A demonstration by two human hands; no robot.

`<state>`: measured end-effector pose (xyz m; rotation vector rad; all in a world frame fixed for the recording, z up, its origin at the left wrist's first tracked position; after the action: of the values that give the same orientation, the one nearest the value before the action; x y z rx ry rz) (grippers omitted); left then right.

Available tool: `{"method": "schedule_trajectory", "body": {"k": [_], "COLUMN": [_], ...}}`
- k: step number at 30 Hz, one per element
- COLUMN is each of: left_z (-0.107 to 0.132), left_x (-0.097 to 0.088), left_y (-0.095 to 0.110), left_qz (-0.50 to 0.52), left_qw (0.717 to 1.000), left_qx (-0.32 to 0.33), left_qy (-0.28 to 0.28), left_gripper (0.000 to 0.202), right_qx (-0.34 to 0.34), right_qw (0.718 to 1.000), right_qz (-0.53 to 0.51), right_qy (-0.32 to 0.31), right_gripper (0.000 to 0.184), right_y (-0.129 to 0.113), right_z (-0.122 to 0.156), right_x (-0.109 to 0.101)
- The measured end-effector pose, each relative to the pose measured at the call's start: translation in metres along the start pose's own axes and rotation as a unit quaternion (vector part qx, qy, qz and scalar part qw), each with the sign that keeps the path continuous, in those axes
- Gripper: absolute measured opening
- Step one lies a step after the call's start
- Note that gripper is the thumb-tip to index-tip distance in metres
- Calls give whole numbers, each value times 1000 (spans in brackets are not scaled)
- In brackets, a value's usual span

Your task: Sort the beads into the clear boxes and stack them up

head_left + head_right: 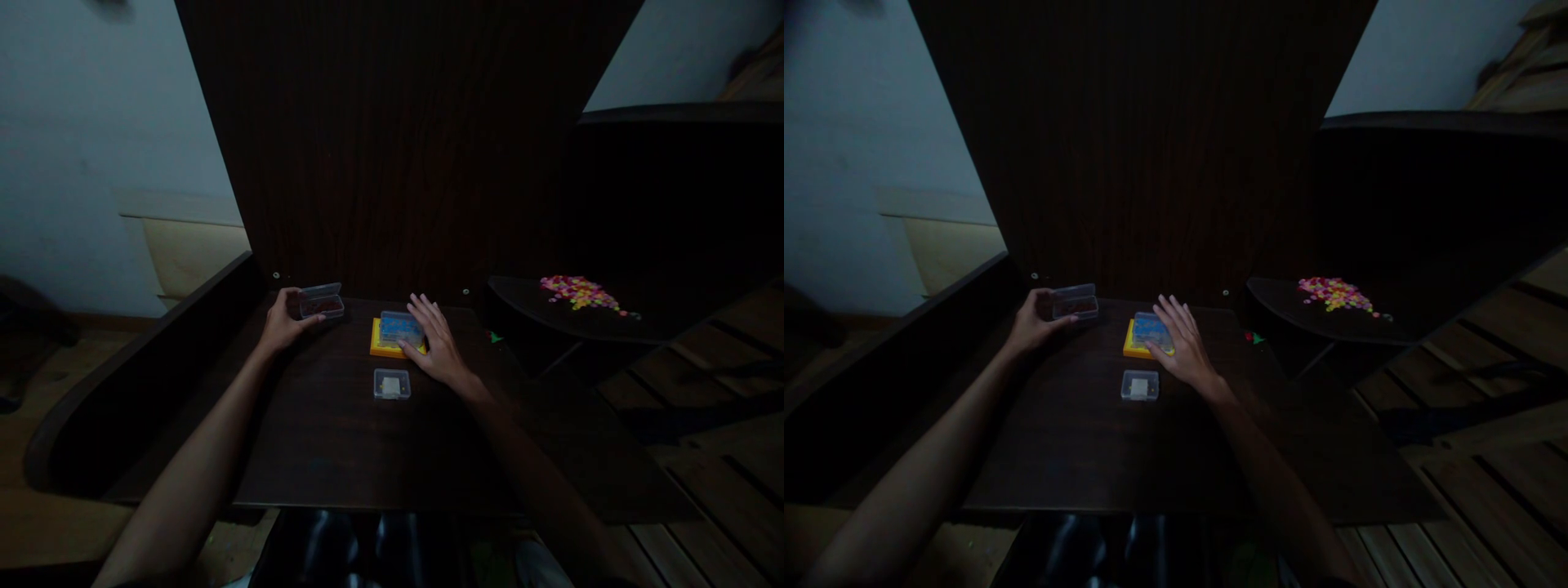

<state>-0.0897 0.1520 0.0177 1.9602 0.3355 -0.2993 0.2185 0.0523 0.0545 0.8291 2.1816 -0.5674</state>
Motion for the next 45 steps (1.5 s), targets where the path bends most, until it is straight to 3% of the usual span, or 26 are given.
{"method": "schedule_trajectory", "body": {"k": [6,11,14,26,45], "left_z": [22,43,52,61,64], "left_x": [31,61,75,81,89], "left_y": [66,99,110,122,120], "left_qz": [28,57,62,29,-10], "left_qw": [993,981,975,967,947], "left_qx": [101,150,174,236,306], "left_qy": [-59,-110,-122,-85,-101], "left_gripper": [59,53,50,37,34], "right_qx": [-24,-34,-45,-83,-88], "right_qw": [1000,999,999,996,996], "right_qz": [4,7,9,0,-12], "right_qy": [13,24,16,10,23], "right_gripper": [80,89,83,43,32], "right_y": [-26,-38,-40,-39,-36], "right_z": [-5,-8,-8,-1,1], "right_x": [-6,-10,-9,-4,-3]}}
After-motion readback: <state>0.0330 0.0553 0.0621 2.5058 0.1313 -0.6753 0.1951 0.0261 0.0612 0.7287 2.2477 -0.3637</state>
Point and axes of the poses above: each hand's wrist, its own z-axis away from the middle knuckle, its own x-axis out of the palm, y = z × x, the point moved 6 cm from there along -z, towards the middle knuckle, and after that the axes turned 7 degrees about -y, right-handed, at the moved point
